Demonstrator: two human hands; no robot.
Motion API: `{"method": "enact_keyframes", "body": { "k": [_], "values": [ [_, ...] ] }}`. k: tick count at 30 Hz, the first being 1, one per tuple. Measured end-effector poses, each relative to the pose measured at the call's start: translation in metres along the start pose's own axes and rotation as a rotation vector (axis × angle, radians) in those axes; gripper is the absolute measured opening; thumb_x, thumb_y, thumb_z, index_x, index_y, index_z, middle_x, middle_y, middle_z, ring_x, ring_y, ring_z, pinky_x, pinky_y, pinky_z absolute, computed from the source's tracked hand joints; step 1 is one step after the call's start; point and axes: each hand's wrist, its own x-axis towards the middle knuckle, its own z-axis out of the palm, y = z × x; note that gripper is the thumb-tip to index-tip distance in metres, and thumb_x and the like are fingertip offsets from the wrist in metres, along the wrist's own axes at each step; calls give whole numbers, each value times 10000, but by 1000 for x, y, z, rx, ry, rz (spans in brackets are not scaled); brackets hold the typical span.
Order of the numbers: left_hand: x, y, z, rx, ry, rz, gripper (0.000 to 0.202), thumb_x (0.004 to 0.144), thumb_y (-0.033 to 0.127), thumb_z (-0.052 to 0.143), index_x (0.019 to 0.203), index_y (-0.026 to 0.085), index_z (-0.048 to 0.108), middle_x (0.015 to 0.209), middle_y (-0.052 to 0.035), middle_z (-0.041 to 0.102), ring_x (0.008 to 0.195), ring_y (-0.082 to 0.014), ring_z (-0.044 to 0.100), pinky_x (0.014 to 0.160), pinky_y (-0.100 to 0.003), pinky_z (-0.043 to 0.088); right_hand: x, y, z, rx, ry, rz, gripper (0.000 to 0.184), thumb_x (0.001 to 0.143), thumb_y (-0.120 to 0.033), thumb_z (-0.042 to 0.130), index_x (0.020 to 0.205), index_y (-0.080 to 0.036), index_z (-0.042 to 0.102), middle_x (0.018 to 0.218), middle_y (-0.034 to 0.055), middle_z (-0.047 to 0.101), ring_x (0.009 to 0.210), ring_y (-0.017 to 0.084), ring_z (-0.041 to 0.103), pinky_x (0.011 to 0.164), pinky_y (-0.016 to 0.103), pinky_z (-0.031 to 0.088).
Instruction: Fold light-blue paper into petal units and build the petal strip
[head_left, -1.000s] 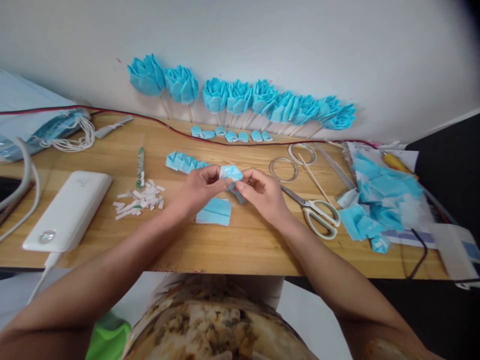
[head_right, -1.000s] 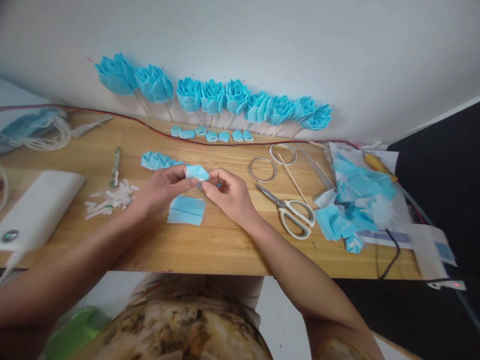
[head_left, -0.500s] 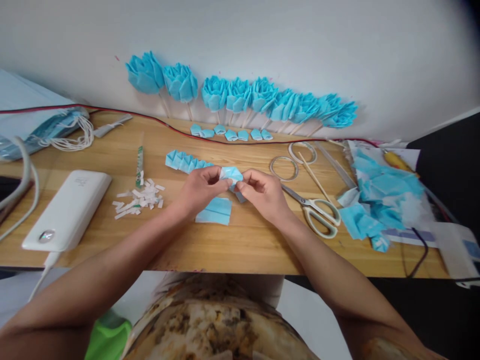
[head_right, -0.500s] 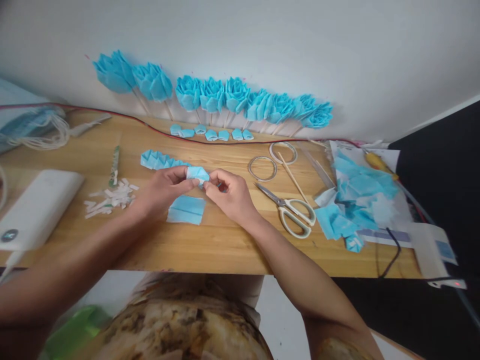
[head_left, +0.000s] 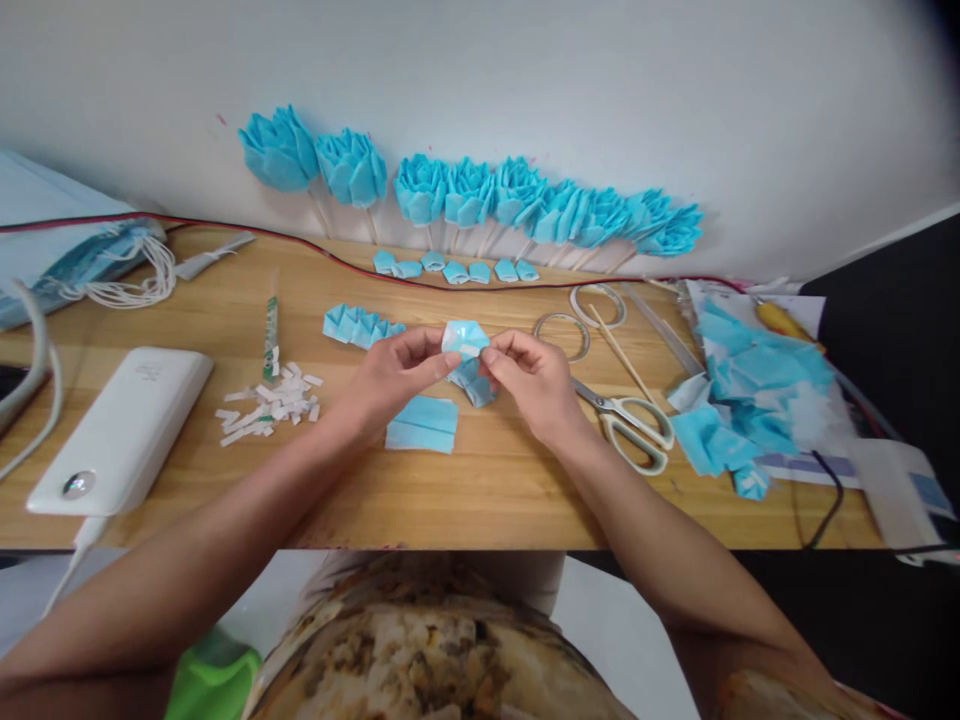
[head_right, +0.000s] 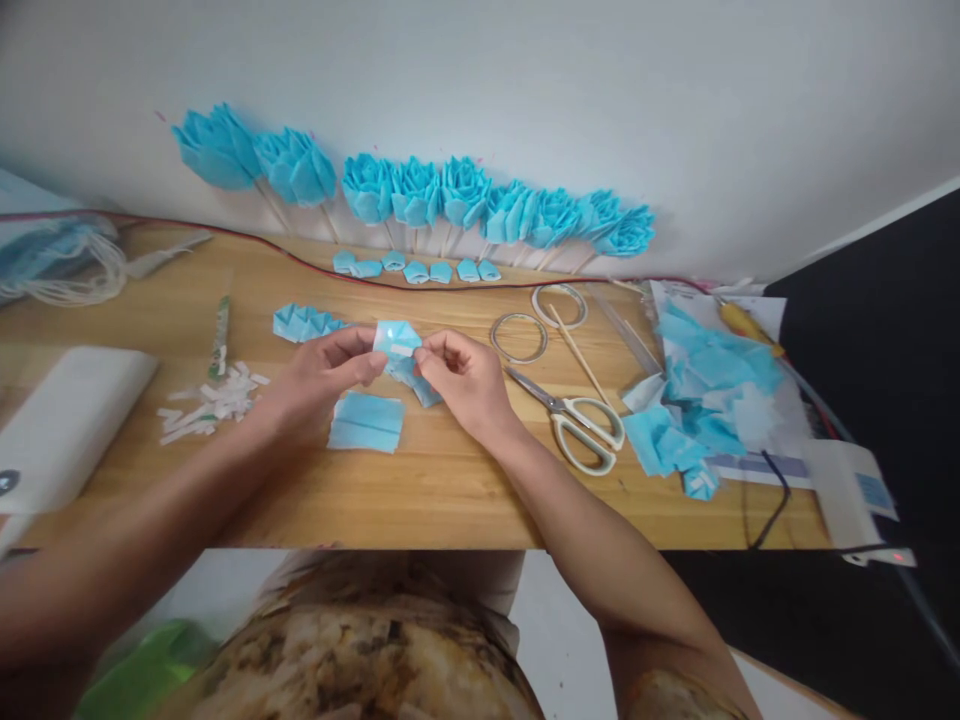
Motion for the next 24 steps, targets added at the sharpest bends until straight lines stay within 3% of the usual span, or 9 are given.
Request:
{"method": "enact_keyframes", "body": {
  "k": [3, 6, 11, 16, 24],
  "values": [
    [-2, 2, 0, 64, 119, 83, 224, 783, 357, 711, 913, 178, 682, 736, -12, 649, 664, -132, 561, 596, -253, 437, 2, 1, -1, 4, 83, -33, 146, 807, -298, 633, 695, -206, 615, 618, -32, 624, 542, 95, 525, 519, 232, 429],
    [-9, 3, 4, 278, 264, 269, 78, 835, 253, 665, 807, 180, 664, 697, 2, 609, 644, -117, 514, 615, -258, 417, 0, -1, 0, -87, 128, -78, 141, 815, -288, 632, 702, -205, 624, 618, -30, 628, 546, 96, 526, 521, 232, 422],
    [-13, 1, 10, 558, 212, 505, 129, 880, 157, 629, 777, 189, 700, 605, 37, 522, 603, -105, 478, 615, -260, 386, -8, -6, 5, -228, 141, -157, 131, 827, -266, 626, 711, -206, 630, 641, -30, 657, 546, 90, 535, 523, 228, 413],
    [-10, -5, 9, 606, 221, 510, 127, 888, 148, 625, 899, 199, 741, 635, 34, 561, 616, -109, 522, 631, -258, 415, -11, -6, 9, -250, 115, -183, 127, 830, -234, 619, 706, -207, 631, 653, -30, 665, 562, 92, 546, 545, 225, 424],
    [-10, -7, 8, 642, 230, 490, 98, 885, 179, 644, 841, 187, 731, 611, 33, 538, 592, -112, 501, 608, -265, 391, -13, -4, 11, -354, 98, -279, 139, 842, -213, 615, 703, -209, 623, 635, -29, 641, 557, 101, 529, 553, 238, 417]
  ]
}}
